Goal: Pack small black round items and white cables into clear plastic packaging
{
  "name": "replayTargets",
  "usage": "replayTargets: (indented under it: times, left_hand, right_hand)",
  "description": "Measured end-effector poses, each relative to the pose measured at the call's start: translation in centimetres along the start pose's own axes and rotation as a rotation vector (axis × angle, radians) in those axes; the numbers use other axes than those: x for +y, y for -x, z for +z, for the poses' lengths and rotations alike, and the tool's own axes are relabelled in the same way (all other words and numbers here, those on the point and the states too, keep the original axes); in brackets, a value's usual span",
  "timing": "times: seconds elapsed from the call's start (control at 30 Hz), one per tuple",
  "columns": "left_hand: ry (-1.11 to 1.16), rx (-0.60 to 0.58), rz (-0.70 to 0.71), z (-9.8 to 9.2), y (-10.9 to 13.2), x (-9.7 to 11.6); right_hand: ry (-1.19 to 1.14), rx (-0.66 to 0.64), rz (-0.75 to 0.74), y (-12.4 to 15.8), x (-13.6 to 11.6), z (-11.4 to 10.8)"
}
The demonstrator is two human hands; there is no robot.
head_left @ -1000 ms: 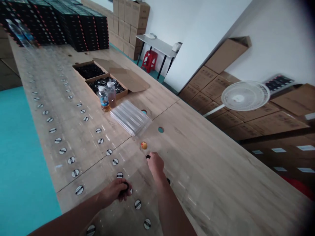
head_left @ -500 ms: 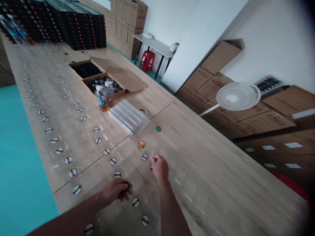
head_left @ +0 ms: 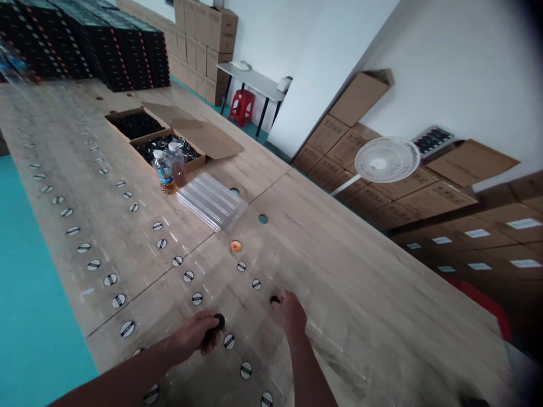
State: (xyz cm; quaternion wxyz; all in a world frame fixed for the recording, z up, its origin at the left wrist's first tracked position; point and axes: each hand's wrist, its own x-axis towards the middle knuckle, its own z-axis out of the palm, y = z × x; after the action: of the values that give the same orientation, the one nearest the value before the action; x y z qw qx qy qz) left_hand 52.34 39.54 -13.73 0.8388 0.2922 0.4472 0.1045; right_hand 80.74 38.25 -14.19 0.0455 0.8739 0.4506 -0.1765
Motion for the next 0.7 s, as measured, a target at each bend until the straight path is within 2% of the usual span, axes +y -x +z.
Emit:
replayTargets:
  times: [0.17, 0.33, 0.5, 0.63, 0.7]
  left_hand:
    - [-0.011, -0.013, 0.018, 0.0, 0.5, 0.1]
    - [-0.041, -0.049, -0.003, 1.6, 0.3, 0.4]
    - [-0.056, -0.103, -0.002, 3.8, -0.5, 0.6]
    - [-0.109, -0.189, 0.026, 6.1, -1.3, 0.5]
    - [-0.138, -0.228, 0.037, 7.2, -1.6, 0.1]
  right_hand:
    - [-0.056, 0.066, 0.001, 0.1, -0.2, -0.4]
    - [-0.171, 0.087, 0.03, 1.7, 0.0, -1.0]
    - [-0.413, 0.078, -0.033, 6.4, -0.1, -1.3]
    - [-0.666, -0.005, -0.113, 10.9, -1.7, 0.3]
    - [-0.793, -0.02, -0.099, 12.3, -1.9, 1.1]
